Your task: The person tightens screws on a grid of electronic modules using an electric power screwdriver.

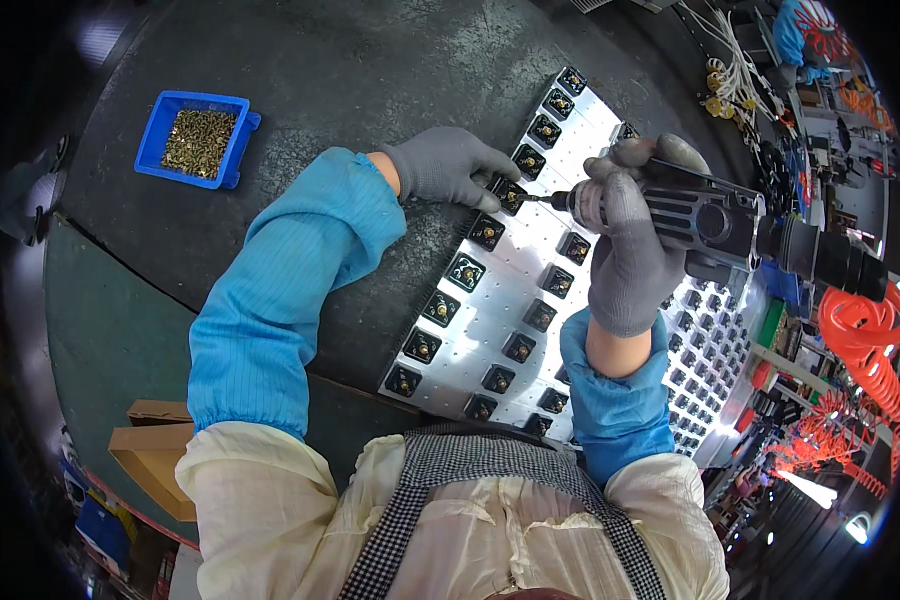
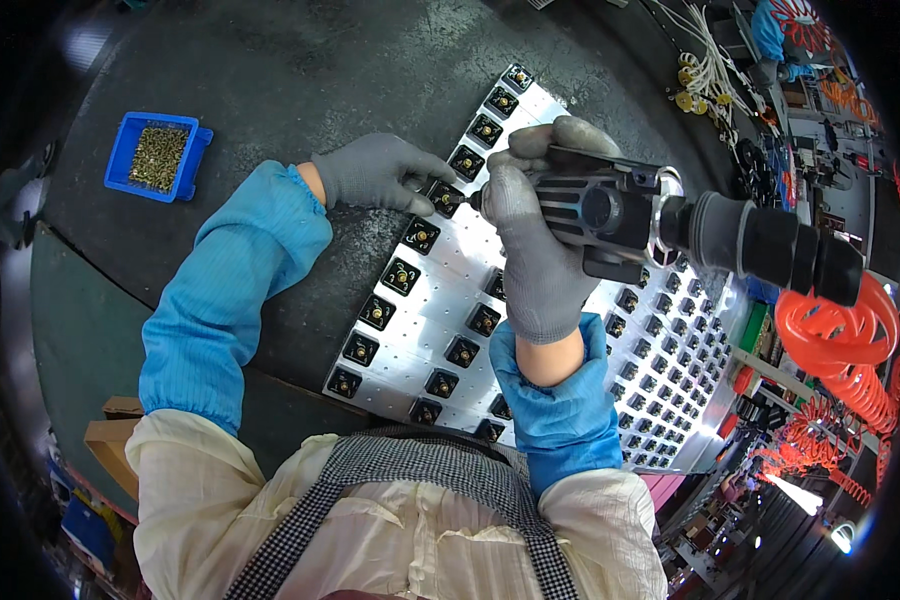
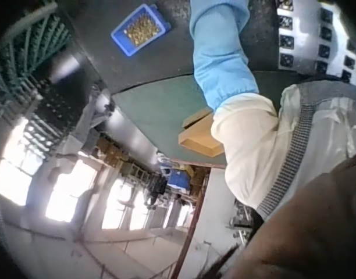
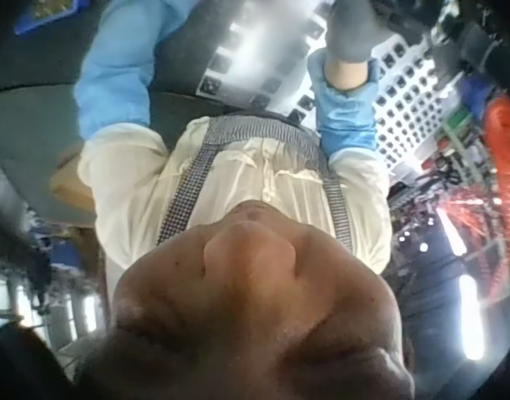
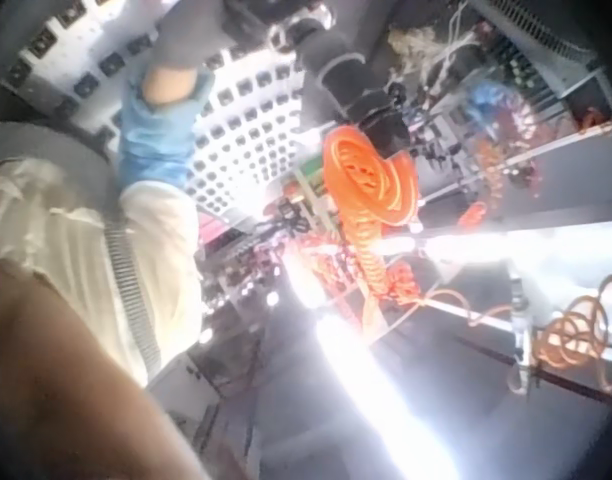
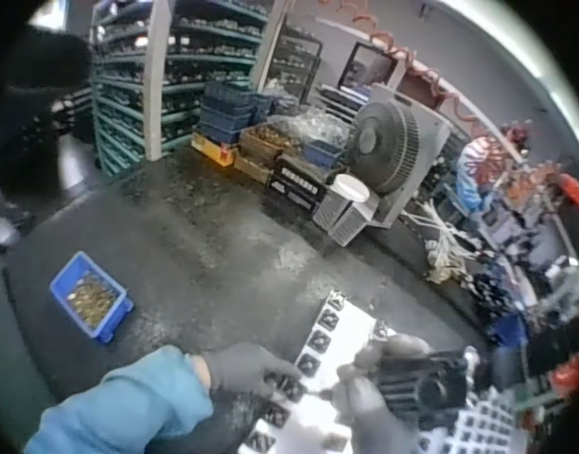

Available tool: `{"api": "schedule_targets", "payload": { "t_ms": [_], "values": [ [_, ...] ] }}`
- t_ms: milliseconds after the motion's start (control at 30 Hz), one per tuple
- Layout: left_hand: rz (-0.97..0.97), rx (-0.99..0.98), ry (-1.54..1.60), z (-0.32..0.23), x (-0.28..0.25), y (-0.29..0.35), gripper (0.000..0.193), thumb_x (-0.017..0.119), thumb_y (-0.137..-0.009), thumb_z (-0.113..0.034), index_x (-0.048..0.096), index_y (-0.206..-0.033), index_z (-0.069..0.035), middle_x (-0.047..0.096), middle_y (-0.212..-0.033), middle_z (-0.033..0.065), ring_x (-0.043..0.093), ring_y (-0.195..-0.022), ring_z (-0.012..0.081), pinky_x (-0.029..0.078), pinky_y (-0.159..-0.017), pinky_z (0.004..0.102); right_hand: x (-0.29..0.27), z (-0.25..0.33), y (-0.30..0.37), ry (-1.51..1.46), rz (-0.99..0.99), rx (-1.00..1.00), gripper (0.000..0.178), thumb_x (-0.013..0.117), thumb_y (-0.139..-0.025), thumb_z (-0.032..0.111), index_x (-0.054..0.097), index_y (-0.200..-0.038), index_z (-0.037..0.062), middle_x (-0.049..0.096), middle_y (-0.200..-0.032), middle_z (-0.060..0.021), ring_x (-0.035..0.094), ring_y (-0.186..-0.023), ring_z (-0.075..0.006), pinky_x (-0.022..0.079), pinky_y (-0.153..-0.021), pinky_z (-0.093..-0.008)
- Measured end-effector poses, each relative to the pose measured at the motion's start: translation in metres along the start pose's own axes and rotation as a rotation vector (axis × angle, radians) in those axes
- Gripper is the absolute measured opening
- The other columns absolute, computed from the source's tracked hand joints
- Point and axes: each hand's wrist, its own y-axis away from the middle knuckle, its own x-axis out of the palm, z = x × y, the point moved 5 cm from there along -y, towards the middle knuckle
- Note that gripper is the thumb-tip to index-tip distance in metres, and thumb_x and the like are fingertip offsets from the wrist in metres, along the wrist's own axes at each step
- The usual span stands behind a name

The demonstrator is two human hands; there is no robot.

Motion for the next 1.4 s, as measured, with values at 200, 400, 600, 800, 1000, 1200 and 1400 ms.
{"api": "schedule_targets", "payload": {
  "t_ms": [200,400,600,800,1000,1200,1400],
  "values": [
    [-0.054,0.039,-0.045,0.007,0.005,-0.003,0.055,0.081,-0.075,-0.034,0.065,-0.126,-0.022,0.061,-0.072,0.0049,0.06,-0.067,0.0181,0.047,-0.063,0.0343,0.002,-0.001,0.0,-0.005,-0.002,0.003,0.046,0.058,-0.088,-0.007,0.046,-0.131,0.004,0.06,-0.108,-0.0136,0.064,-0.093,-0.0226,0.052,-0.065,-0.0318],
    [-0.009,0.013,-0.116,0.006,0.005,-0.003,0.054,0.077,-0.078,-0.039,0.064,-0.127,-0.023,0.066,-0.082,0.0084,0.064,-0.077,0.0233,0.049,-0.07,0.036,0.005,0.0,-0.001,0.004,-0.012,-0.023,0.044,0.062,-0.085,-0.007,0.049,-0.126,0.0025,0.061,-0.103,-0.0104,0.062,-0.086,-0.016,0.053,-0.066,-0.0285],
    [-0.005,0.004,-0.098,0.005,0.005,-0.002,0.055,0.078,-0.078,-0.041,0.063,-0.127,-0.024,0.067,-0.084,0.0096,0.065,-0.079,0.0246,0.049,-0.072,0.0364,0.003,-0.002,0.001,-0.004,-0.042,-0.005,0.044,0.067,-0.083,-0.008,0.051,-0.123,0.0014,0.062,-0.101,-0.0093,0.061,-0.085,-0.0114,0.054,-0.07,-0.0262],
    [-0.018,0.035,-0.094,0.008,0.008,-0.004,0.053,0.077,-0.079,-0.039,0.063,-0.127,-0.024,0.067,-0.083,0.0094,0.065,-0.079,0.0238,0.049,-0.072,0.0362,0.002,-0.005,0.0,-0.054,-0.046,0.016,0.045,0.067,-0.083,-0.008,0.052,-0.124,0.0018,0.062,-0.103,-0.0096,0.062,-0.086,-0.0113,0.054,-0.072,-0.0268],
    [-0.002,-0.011,-0.12,0.002,0.006,-0.002,0.052,0.077,-0.079,-0.038,0.063,-0.127,-0.024,0.066,-0.083,0.009,0.064,-0.078,0.0229,0.049,-0.071,0.0359,0.001,-0.009,0.0,-0.044,-0.037,0.054,0.046,0.067,-0.083,-0.007,0.051,-0.126,0.003,0.063,-0.105,-0.0086,0.062,-0.088,-0.0104,0.054,-0.075,-0.0265],
    [-0.019,0.007,-0.098,0.005,0.006,-0.004,0.052,0.077,-0.079,-0.038,0.064,-0.126,-0.023,0.066,-0.083,0.0089,0.065,-0.078,0.0234,0.049,-0.071,0.0361,0.0,-0.008,0.0,-0.009,-0.039,0.037,0.042,0.065,-0.083,-0.009,0.054,-0.122,0.0037,0.064,-0.103,-0.0069,0.062,-0.089,-0.011,0.054,-0.075,-0.0267],
    [-0.062,0.05,-0.105,0.007,0.006,-0.002,0.053,0.077,-0.078,-0.038,0.064,-0.126,-0.021,0.066,-0.08,0.009,0.065,-0.076,0.0233,0.05,-0.07,0.0361,0.002,-0.009,-0.004,-0.043,-0.061,0.075,0.042,0.066,-0.083,-0.007,0.054,-0.121,0.0037,0.064,-0.101,-0.0067,0.063,-0.087,-0.0113,0.055,-0.074,-0.0269]
  ]
}}
